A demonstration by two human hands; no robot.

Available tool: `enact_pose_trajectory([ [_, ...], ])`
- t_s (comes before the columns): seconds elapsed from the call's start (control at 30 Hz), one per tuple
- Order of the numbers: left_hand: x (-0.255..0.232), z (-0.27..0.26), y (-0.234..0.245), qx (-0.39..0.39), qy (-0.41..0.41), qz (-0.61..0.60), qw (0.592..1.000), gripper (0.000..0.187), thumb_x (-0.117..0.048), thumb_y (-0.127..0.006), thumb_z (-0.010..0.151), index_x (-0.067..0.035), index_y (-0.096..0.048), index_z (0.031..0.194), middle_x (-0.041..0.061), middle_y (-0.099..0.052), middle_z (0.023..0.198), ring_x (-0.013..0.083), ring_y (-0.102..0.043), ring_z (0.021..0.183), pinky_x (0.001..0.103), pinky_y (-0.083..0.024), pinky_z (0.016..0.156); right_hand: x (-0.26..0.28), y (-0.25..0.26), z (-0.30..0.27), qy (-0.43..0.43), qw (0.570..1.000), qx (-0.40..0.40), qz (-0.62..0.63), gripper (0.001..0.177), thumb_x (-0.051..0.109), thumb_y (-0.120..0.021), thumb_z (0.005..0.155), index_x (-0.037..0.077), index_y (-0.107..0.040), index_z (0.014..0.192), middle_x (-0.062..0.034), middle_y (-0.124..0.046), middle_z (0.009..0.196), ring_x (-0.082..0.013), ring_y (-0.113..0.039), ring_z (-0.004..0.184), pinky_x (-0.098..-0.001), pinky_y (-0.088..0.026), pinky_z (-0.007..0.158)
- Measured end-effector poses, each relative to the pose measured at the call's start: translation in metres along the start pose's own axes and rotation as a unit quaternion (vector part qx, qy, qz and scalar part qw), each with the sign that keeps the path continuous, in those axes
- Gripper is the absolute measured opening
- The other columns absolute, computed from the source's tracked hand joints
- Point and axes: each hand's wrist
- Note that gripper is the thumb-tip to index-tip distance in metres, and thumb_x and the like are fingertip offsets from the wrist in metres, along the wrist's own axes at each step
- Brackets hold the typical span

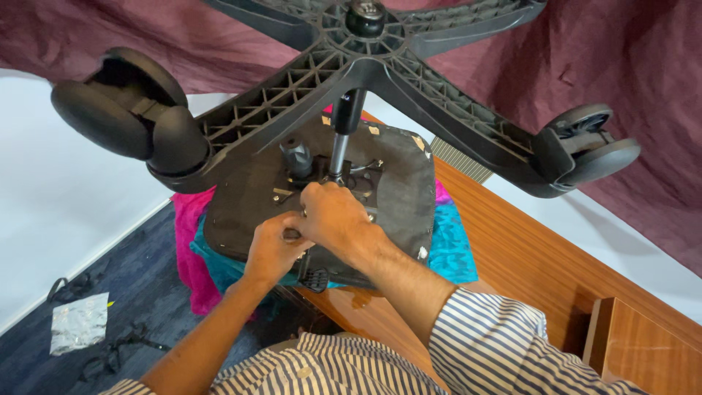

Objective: The person uses an Allen key to tighten screws on the underside of an office chair seat, securing the gas lift and base assembly. The chair is inverted on a wooden surface with colorful cloths underneath.

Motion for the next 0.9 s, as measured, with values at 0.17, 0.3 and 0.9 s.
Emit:
enact_pose_trajectory([
  [0.17, -0.004, -0.001, 0.0, -0.002, 0.02, -0.038, 0.999, 0.031, -0.005, -0.079, 0.081, 0.001, -0.071, 0.11, 0.008, -0.078, 0.102, 0.0137, -0.076, 0.095, 0.028, -0.064, 0.083, -0.007, -0.004, 0.006, 0.031, 0.999, -0.04, 0.014, 0.023, 0.018, -0.077, 0.075, 0.001, -0.073, 0.091, -0.0232, -0.074, 0.097, -0.0414, -0.072, 0.094, -0.0485, -0.058, 0.081],
  [0.3, -0.008, -0.005, 0.002, -0.01, 0.023, 0.017, 1.0, 0.03, -0.004, -0.08, 0.08, 0.001, -0.071, 0.109, 0.007, -0.079, 0.101, 0.0143, -0.077, 0.096, 0.029, -0.06, 0.084, -0.006, -0.003, 0.008, -0.012, 0.998, -0.011, 0.054, 0.029, 0.025, -0.08, 0.074, 0.004, -0.074, 0.094, -0.0226, -0.075, 0.095, -0.0411, -0.073, 0.095, -0.0471, -0.058, 0.083],
  [0.9, -0.004, -0.01, -0.008, -0.027, 0.045, 0.038, 0.998, 0.029, -0.008, -0.082, 0.082, 0.003, -0.074, 0.107, 0.012, -0.08, 0.094, 0.0155, -0.076, 0.083, 0.03, -0.061, 0.076, -0.004, 0.0, 0.005, -0.086, 0.996, -0.014, -0.005, 0.037, 0.032, -0.083, 0.082, 0.0, -0.071, 0.095, -0.0244, -0.072, 0.095, -0.0426, -0.072, 0.094, -0.0476, -0.06, 0.083],
])
Point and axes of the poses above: each hand's wrist, its own z-axis towards the middle knuckle, its own y-axis out of the back of the hand, x = y × z
